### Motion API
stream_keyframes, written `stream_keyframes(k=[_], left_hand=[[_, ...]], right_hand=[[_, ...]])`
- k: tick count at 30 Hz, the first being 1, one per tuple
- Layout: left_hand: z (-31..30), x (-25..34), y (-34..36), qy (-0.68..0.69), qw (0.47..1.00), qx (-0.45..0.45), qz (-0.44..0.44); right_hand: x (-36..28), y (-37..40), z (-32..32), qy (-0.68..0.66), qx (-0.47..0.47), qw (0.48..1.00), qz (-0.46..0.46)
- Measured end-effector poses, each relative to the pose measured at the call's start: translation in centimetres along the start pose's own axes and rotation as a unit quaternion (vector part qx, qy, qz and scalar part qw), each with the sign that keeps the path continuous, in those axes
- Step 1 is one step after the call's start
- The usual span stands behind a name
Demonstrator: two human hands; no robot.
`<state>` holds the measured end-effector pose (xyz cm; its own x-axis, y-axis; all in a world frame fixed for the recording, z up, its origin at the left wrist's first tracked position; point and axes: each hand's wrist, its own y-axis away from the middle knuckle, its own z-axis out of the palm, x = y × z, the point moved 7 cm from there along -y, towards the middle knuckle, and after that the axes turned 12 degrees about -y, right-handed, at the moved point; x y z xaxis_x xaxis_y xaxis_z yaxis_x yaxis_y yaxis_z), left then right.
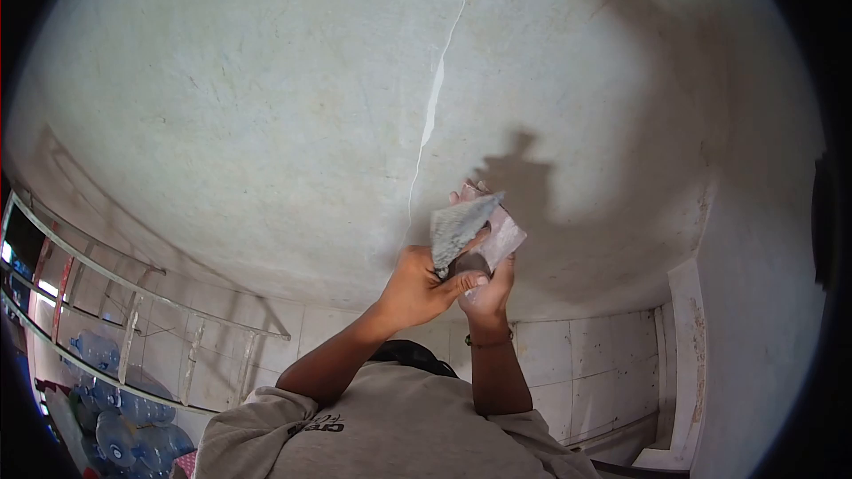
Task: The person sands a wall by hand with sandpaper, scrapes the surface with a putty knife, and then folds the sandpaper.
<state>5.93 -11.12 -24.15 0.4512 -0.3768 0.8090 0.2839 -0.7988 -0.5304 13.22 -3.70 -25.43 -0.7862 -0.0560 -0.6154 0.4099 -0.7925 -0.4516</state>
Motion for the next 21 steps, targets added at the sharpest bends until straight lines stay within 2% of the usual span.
stream_keyframes(k=[1, 2, 3, 5, 6, 7, 8, 9, 10, 11, 13, 14, 15, 17, 18, 19, 21], left_hand=[[0.5, -0.4, 0.0, -0.043, 0.999, -0.026, 0.013], [0.9, -0.6, 0.0, -0.085, 0.995, -0.051, 0.027], [0.5, -0.4, -0.2, -0.085, 0.995, -0.052, 0.029], [0.9, -0.3, -0.7, -0.108, 0.981, -0.160, -0.002], [0.8, 0.3, -0.8, -0.107, 0.982, -0.158, 0.000], [0.8, 0.5, -0.9, -0.026, 0.985, -0.165, -0.045], [0.9, 0.4, -0.9, 0.054, 0.980, -0.171, -0.089], [1.1, 0.2, -1.0, 0.055, 0.980, -0.170, -0.088], [1.5, -0.4, -0.9, 0.088, 0.976, -0.173, -0.099], [1.8, -0.7, -0.9, 0.121, 0.970, -0.177, -0.109], [1.7, -0.9, -1.0, 0.127, 0.969, -0.176, -0.120], [1.5, -1.1, -0.9, 0.132, 0.967, -0.172, -0.136], [1.5, -0.7, -1.0, 0.131, 0.967, -0.173, -0.135], [0.0, 1.1, -1.6, 0.096, 0.993, -0.037, -0.058], [0.0, 0.5, -1.8, 0.116, 0.991, 0.004, -0.067], [0.0, 0.4, -1.7, 0.115, 0.991, 0.002, -0.068], [-1.0, -0.4, -1.5, 0.071, 0.986, 0.079, -0.126]], right_hand=[[-0.4, -0.1, 1.0, -0.044, -0.038, 0.998, -0.007], [0.2, -0.2, -0.1, -0.078, -0.043, 0.995, 0.033], [0.1, -0.1, -0.4, -0.077, -0.043, 0.996, 0.031], [0.1, 0.1, -0.4, -0.110, -0.077, 0.989, 0.063], [0.1, 0.1, -0.4, -0.134, -0.085, 0.986, 0.057], [0.2, 0.1, -1.2, -0.132, -0.087, 0.986, 0.057], [0.3, 0.2, -2.1, -0.075, -0.106, 0.990, 0.047], [0.2, 0.3, -2.5, -0.019, -0.123, 0.992, 0.037], [-1.2, 0.5, -0.9, -0.079, -0.034, 0.995, 0.046], [-1.4, 0.6, -1.2, -0.079, -0.035, 0.995, 0.044], [-1.1, 1.0, -0.9, -0.225, -0.113, 0.962, 0.106], [-0.3, 0.7, -1.5, -0.336, -0.240, 0.910, 0.051], [-0.5, 0.5, -0.8, -0.336, -0.241, 0.909, 0.051], [-1.4, 0.2, -0.1, -0.096, -0.139, 0.985, 0.009], [-1.8, 0.3, 0.2, -0.032, -0.120, 0.992, 0.015], [-2.0, 0.3, 0.7, -0.033, -0.118, 0.992, 0.015], [-2.0, 0.3, 1.0, -0.071, -0.083, 0.993, 0.037]])
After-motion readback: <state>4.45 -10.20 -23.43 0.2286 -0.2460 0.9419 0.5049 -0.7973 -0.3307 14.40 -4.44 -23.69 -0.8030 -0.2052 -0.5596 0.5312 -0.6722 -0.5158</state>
